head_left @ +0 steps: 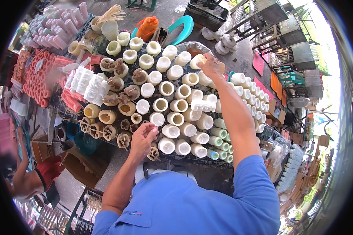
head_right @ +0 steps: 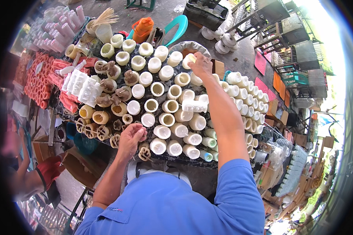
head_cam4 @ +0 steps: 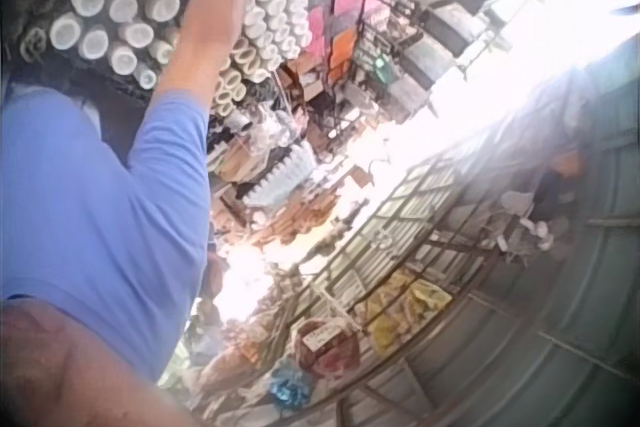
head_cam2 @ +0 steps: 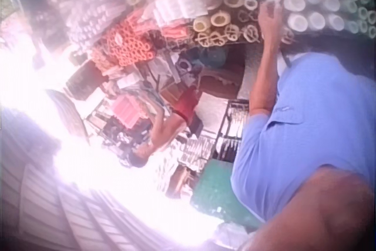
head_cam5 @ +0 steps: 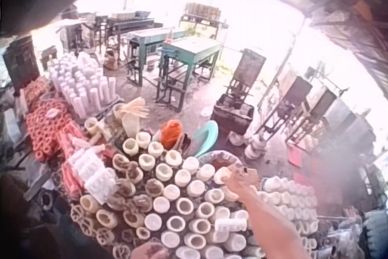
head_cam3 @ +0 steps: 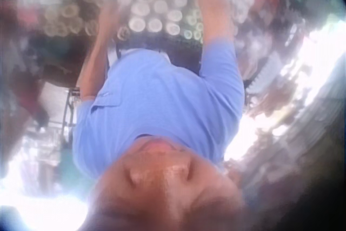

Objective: The person repeatedly picks up white cylindrical candle bodies, inserts wicks into their centers, and places them back into a tray. The hands work one at a time, handling each candle individually.

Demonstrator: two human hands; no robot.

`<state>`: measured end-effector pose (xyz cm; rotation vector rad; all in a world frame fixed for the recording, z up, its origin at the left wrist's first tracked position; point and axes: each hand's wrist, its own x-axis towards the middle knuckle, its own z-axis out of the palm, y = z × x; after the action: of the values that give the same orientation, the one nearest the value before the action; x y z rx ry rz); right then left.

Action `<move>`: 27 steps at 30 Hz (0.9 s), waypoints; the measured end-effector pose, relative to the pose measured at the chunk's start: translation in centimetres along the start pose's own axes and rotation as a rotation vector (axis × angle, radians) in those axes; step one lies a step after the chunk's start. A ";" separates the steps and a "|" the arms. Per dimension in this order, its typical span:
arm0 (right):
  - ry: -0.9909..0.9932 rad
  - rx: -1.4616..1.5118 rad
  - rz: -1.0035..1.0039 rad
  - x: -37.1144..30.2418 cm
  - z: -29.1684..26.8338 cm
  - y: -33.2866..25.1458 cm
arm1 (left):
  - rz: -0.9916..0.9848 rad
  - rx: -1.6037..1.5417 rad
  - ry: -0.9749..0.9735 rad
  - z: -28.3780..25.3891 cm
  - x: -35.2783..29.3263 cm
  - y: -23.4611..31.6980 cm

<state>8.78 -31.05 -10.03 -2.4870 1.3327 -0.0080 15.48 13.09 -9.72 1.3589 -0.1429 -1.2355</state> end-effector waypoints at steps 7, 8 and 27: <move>-0.092 -0.133 0.027 0.7 2.8 0.0 | -0.004 0.123 0.001 -1.5 -0.9 -1.1; -0.023 -0.118 -0.008 -0.2 2.0 0.3 | 0.012 0.150 -0.002 -1.5 -0.8 -1.0; -0.086 -0.148 -0.519 -20.5 -1.9 2.4 | 0.167 0.634 -0.217 4.0 -0.5 1.2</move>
<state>-5.00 -16.14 -5.98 -2.8505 0.6450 0.0805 13.17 10.57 -7.35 1.6979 -0.8419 -1.2423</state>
